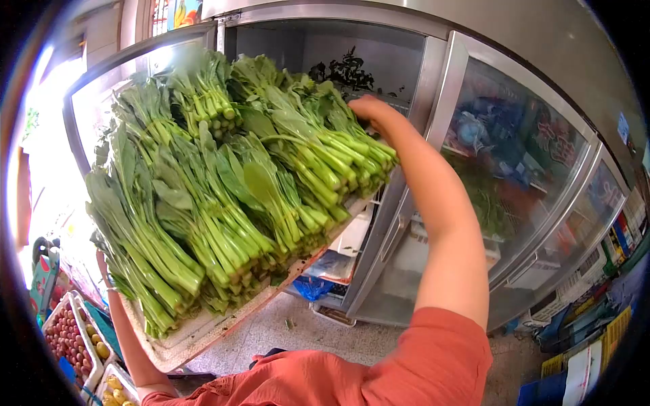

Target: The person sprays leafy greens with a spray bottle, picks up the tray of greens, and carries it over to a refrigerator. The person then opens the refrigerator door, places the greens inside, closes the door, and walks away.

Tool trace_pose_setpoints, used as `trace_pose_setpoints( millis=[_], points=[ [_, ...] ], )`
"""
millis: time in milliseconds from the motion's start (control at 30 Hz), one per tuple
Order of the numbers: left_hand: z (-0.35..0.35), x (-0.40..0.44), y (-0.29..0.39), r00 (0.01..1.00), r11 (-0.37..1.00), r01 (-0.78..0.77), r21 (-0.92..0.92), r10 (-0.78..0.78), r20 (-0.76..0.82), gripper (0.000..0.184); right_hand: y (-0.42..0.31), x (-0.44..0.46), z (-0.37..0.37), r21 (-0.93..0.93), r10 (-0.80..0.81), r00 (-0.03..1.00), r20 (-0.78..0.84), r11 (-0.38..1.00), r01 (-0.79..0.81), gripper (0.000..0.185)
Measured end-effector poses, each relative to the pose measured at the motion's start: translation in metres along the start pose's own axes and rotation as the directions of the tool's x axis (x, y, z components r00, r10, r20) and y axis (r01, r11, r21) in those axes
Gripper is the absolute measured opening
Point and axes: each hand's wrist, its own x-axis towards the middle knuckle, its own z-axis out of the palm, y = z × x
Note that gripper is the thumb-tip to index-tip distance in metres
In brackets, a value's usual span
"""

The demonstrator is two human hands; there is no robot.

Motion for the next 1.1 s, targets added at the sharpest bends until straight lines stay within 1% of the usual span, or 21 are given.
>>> trace_pose_setpoints(
  millis=[33, 67, 200, 367, 433, 467, 500, 533, 567, 600, 700, 767, 800, 833, 867, 900, 967, 1000, 1033, 1067, 1100],
  points=[
    [0.034, -0.019, 0.027, 0.99, 0.958, 0.136, -0.252, -0.143, -0.009, 0.025, 0.002, 0.017, -0.001, 0.012, 0.023, 0.993, 0.113, 1.0, -0.025, 0.038],
    [0.047, -0.027, 0.033, 0.985, 0.943, 0.152, -0.296, -0.167, -0.028, 0.025, 0.001, 0.034, -0.001, 0.02, 0.038, 0.973, 0.228, 0.999, -0.043, 0.035],
    [0.067, -0.036, 0.018, 0.988, 0.991, 0.043, -0.13, -0.061, -0.141, 0.025, 0.006, 0.08, 0.007, 0.001, 0.063, 0.971, 0.229, 0.998, -0.065, 0.037],
    [0.059, -0.048, 0.005, 0.971, 0.985, -0.099, 0.138, 0.126, -0.204, 0.025, -0.007, 0.106, 0.018, -0.097, 0.023, 0.947, 0.321, 0.995, 0.008, 0.041],
    [0.104, -0.058, 0.032, 0.923, 0.924, -0.241, 0.297, 0.313, -0.224, 0.027, -0.006, 0.105, 0.02, -0.08, 0.093, 0.946, 0.31, 0.994, -0.071, 0.056],
    [0.122, -0.062, 0.048, 0.912, 0.9, -0.27, 0.344, 0.353, -0.209, 0.026, -0.005, 0.11, 0.02, -0.047, 0.13, 0.902, 0.411, 0.991, -0.122, 0.062],
    [0.126, -0.06, 0.051, 0.912, 0.899, -0.268, 0.346, 0.353, -0.21, 0.026, 0.0, 0.1, 0.016, -0.046, 0.13, 0.901, 0.414, 0.992, -0.122, 0.062],
    [0.128, -0.061, 0.052, 0.939, 0.966, -0.202, 0.164, 0.239, -0.249, 0.025, 0.009, 0.076, 0.011, 0.28, -0.044, 0.948, 0.316, 0.959, -0.049, 0.054],
    [0.13, -0.065, 0.053, 0.955, 0.992, -0.123, -0.025, 0.111, -0.273, 0.026, 0.017, 0.063, 0.01, 0.564, -0.175, 0.97, 0.169, 0.824, 0.051, 0.047],
    [0.133, -0.067, 0.06, 0.958, 0.987, -0.092, -0.131, 0.051, -0.281, 0.027, 0.02, 0.068, 0.011, 0.563, -0.182, 0.966, 0.182, 0.825, 0.05, 0.047],
    [0.169, -0.081, 0.096, 0.955, 0.989, -0.146, -0.034, 0.132, -0.264, 0.028, 0.018, 0.069, 0.017, 0.686, -0.274, 0.938, 0.212, 0.725, 0.057, 0.042],
    [0.181, -0.083, 0.101, 0.951, 0.985, -0.159, -0.059, 0.137, -0.277, 0.025, 0.007, 0.066, 0.019, 0.531, -0.12, 0.974, 0.194, 0.847, -0.001, 0.037],
    [0.183, -0.084, 0.102, 0.954, 0.967, -0.161, -0.198, 0.101, -0.283, 0.022, 0.006, 0.069, 0.019, 0.479, -0.071, 0.981, 0.181, 0.877, -0.025, 0.036],
    [0.182, -0.085, 0.101, 0.956, 0.93, -0.158, -0.332, 0.061, -0.286, 0.019, 0.007, 0.086, 0.024, 0.265, 0.014, 0.97, 0.244, 0.961, -0.08, 0.034],
    [0.179, -0.085, 0.099, 0.947, 0.946, -0.237, -0.221, 0.174, -0.27, 0.011, 0.004, 0.096, 0.029, 0.155, 0.058, 0.962, 0.267, 0.983, -0.102, 0.033],
    [0.175, -0.084, 0.102, 0.945, 0.946, -0.242, -0.214, 0.18, -0.272, 0.011, 0.001, 0.107, 0.034, 0.043, 0.101, 0.952, 0.289, 0.992, -0.119, 0.032],
    [0.176, -0.081, 0.112, 0.958, 0.928, -0.23, -0.294, 0.163, -0.234, 0.009, 0.007, 0.116, 0.037, -0.009, 0.133, 0.909, 0.396, 0.99, -0.14, 0.032],
    [0.185, -0.083, 0.122, 0.95, 0.933, -0.26, -0.25, 0.201, -0.238, 0.01, 0.011, 0.118, 0.036, -0.03, 0.15, 0.891, 0.428, 0.988, -0.152, 0.032],
    [0.177, -0.08, 0.117, 0.95, 0.94, -0.254, -0.229, 0.198, -0.241, 0.012, 0.01, 0.117, 0.038, -0.113, 0.102, 0.894, 0.436, 0.992, -0.058, 0.034],
    [0.17, -0.075, 0.12, 0.981, 0.891, -0.154, -0.428, 0.086, -0.173, 0.013, 0.007, 0.115, 0.038, -0.19, 0.05, 0.893, 0.448, 0.981, 0.04, 0.036],
    [0.165, -0.071, 0.124, 0.997, 0.798, -0.044, -0.6, -0.006, -0.08, 0.015, 0.004, 0.115, 0.032, -0.186, 0.052, 0.894, 0.446, 0.982, 0.036, 0.036]
  ],
)
